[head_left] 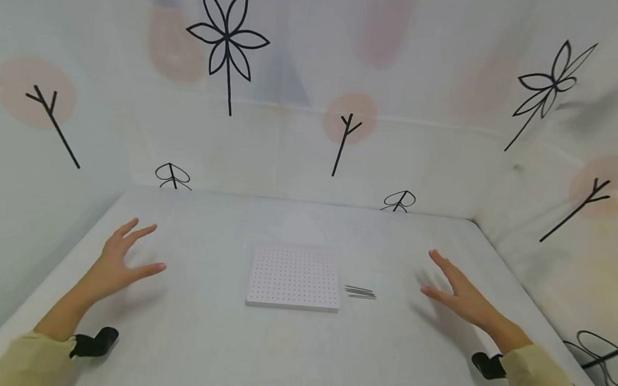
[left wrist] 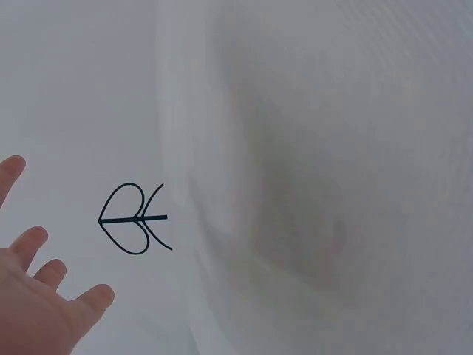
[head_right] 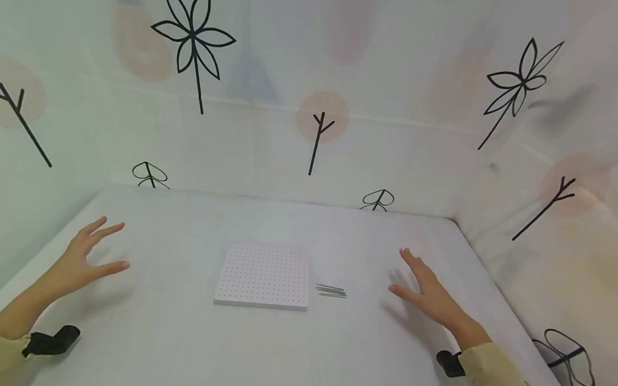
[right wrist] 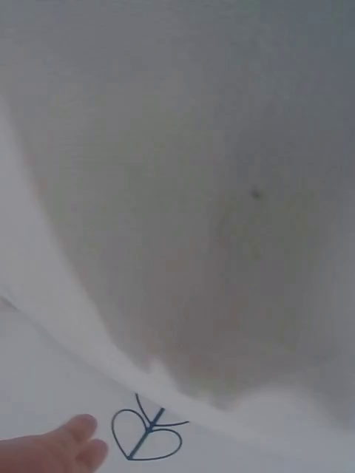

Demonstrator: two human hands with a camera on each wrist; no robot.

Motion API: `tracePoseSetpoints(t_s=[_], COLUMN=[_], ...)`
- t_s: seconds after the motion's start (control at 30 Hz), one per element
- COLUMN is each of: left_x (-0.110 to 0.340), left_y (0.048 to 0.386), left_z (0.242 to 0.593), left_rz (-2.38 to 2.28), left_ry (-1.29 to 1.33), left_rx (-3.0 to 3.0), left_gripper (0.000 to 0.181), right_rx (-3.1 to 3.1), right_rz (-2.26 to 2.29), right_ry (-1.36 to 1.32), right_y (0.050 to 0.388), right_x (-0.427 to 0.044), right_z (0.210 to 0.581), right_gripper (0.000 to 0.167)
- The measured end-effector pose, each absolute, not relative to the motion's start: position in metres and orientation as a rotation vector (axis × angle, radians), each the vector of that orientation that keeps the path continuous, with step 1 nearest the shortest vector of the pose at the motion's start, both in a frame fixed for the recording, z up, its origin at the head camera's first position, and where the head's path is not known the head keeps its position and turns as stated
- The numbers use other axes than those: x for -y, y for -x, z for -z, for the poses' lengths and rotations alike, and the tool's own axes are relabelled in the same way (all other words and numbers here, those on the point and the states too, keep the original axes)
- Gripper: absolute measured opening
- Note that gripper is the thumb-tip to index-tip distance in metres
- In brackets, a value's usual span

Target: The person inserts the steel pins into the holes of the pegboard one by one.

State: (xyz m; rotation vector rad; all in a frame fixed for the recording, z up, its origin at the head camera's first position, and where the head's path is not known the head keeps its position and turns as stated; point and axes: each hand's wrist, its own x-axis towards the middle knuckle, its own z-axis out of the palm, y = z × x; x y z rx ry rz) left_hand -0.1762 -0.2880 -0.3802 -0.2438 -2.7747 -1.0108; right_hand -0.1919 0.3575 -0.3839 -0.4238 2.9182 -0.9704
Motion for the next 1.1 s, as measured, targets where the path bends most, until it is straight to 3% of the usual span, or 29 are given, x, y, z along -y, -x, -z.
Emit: tracePoseSetpoints(t_s=[0.53,1.1], left_x=[0.263,0.242], left_y=[0.183,0.194], left_z=[0.38,0.387], left_rz=[1.128,1.256], left_ry=[0.346,0.444], left_rx=[2.69,2.68], left_gripper=[0.048,0.036], right_rx=[-2.95,-2.988], right_rz=[0.971,0.986], right_ry=[0.668,0.963], right_y=[0.203,0.215], right_x=[-0.34,-0.316], right_z=[0.391,0.397], right_gripper=[0.063,0.045])
